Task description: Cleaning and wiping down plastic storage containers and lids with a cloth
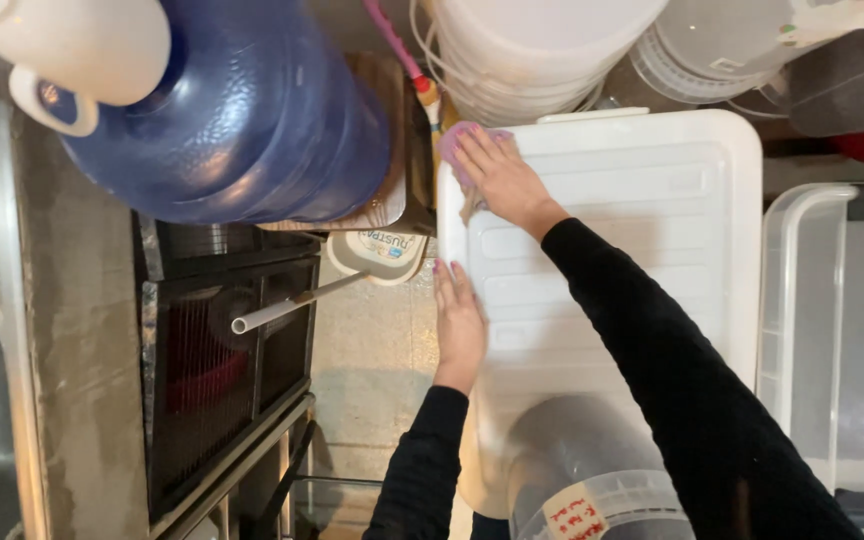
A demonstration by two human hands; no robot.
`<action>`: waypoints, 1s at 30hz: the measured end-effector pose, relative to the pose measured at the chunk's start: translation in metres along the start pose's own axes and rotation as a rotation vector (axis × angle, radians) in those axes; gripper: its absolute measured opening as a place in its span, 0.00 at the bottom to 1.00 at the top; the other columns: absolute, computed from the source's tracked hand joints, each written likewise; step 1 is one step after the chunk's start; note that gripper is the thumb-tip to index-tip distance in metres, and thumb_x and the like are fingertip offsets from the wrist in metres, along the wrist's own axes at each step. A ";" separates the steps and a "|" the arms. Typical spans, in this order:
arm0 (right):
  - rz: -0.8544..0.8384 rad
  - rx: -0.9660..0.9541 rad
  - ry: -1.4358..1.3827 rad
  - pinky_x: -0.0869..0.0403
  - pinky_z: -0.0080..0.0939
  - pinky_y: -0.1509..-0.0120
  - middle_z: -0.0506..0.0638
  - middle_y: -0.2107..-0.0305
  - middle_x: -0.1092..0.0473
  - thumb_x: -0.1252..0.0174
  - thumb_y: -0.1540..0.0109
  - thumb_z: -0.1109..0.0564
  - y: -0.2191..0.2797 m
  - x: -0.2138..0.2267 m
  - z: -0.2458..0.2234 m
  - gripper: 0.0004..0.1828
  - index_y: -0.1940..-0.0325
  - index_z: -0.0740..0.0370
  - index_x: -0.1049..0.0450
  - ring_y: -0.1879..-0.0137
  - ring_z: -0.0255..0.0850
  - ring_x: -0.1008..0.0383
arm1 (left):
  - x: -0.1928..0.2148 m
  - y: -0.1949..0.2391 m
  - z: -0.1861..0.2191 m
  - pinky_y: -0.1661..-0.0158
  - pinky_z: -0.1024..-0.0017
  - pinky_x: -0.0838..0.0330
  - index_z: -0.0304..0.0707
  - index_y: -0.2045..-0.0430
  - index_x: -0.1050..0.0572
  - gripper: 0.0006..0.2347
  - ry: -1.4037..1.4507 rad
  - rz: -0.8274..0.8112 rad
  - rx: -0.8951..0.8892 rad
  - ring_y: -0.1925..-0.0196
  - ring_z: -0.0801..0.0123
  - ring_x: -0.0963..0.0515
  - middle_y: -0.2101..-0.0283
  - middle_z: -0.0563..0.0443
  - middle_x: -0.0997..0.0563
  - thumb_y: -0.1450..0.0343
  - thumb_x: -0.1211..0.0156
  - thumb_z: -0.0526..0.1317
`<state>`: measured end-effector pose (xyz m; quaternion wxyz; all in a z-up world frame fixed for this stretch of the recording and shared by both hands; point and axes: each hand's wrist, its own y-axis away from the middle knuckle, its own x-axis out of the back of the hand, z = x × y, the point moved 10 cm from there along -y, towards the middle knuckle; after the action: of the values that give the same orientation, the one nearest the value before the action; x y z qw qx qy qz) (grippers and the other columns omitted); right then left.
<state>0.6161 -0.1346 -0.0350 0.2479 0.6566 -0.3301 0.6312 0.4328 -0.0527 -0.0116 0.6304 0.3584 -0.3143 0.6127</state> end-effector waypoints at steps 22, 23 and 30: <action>0.159 -0.011 0.000 0.32 0.52 0.32 0.57 0.39 0.37 0.45 0.38 0.58 0.036 0.011 -0.044 0.20 0.40 0.59 0.29 0.26 0.56 0.43 | -0.026 0.005 -0.028 0.29 0.56 0.44 0.24 0.32 0.42 0.28 -0.177 -0.063 0.011 0.25 0.37 0.45 0.27 0.23 0.49 0.29 0.41 0.29; 0.155 -0.017 -0.001 0.32 0.52 0.32 0.57 0.39 0.37 0.45 0.38 0.58 0.057 0.042 -0.034 0.20 0.40 0.59 0.29 0.26 0.56 0.43 | -0.028 0.003 -0.028 0.29 0.56 0.44 0.24 0.32 0.42 0.28 -0.175 -0.069 0.008 0.25 0.37 0.45 0.27 0.23 0.49 0.29 0.41 0.29; 0.089 -0.356 -0.173 0.31 0.51 0.31 0.52 0.46 0.28 0.49 0.34 0.60 0.294 0.055 0.139 0.18 0.41 0.56 0.24 0.33 0.50 0.31 | -0.007 -0.003 -0.015 0.29 0.59 0.42 0.26 0.32 0.40 0.27 -0.090 -0.130 0.080 0.25 0.41 0.44 0.27 0.24 0.49 0.28 0.42 0.30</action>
<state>0.4882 -0.4384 -0.0181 0.3028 0.6390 -0.4851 0.5145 0.4350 -0.0434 -0.0258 0.6392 0.4303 -0.2935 0.5658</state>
